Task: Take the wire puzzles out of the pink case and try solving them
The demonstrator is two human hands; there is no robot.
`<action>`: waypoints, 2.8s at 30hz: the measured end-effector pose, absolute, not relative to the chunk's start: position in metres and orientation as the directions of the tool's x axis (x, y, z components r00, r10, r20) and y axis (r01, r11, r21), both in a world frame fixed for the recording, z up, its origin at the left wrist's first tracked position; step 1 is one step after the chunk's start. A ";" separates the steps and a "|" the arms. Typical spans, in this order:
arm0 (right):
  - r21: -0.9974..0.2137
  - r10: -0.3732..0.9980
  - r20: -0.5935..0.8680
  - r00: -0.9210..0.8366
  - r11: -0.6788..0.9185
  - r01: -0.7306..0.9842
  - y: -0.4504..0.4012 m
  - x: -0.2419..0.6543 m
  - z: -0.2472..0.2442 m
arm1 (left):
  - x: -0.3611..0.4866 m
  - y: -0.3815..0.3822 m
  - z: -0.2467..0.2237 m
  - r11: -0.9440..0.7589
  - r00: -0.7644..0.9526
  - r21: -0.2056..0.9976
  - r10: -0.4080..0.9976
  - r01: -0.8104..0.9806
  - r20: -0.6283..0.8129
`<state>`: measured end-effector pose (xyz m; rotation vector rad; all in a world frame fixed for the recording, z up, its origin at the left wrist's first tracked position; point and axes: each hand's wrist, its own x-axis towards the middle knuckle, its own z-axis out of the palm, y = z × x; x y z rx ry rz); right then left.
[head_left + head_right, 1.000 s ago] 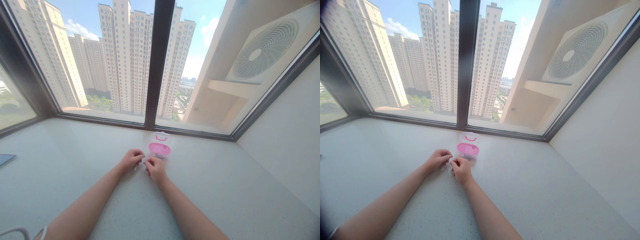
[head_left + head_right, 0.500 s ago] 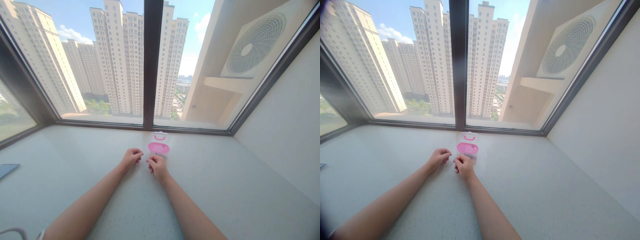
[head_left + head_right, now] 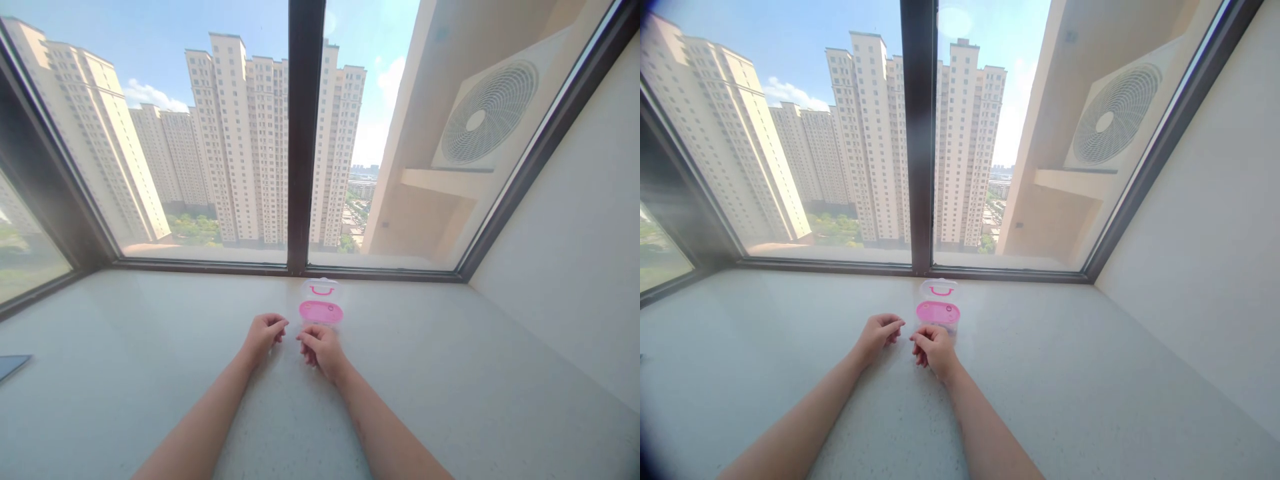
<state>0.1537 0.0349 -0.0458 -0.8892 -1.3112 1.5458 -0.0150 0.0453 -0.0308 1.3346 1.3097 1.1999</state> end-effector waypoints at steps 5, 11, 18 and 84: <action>-0.979 0.907 -0.004 -0.421 -0.089 -0.181 0.039 0.156 -0.048 | -0.016 0.042 -0.031 -0.080 -0.057 0.981 0.994 0.176 0.091; -0.974 0.875 -0.054 -0.480 -0.152 -0.167 0.039 0.159 -0.045 | -0.015 0.033 -0.028 -0.103 -0.074 0.971 0.990 0.218 0.122; -0.966 0.866 -0.055 -0.497 -0.171 -0.192 0.033 0.162 -0.041 | -0.014 0.022 -0.027 -0.131 0.120 0.951 0.988 0.281 0.101; -0.995 0.956 -0.073 -0.285 -0.090 -0.046 0.003 0.152 -0.017 | 0.004 0.005 -0.002 -0.135 0.111 0.961 0.988 0.241 0.111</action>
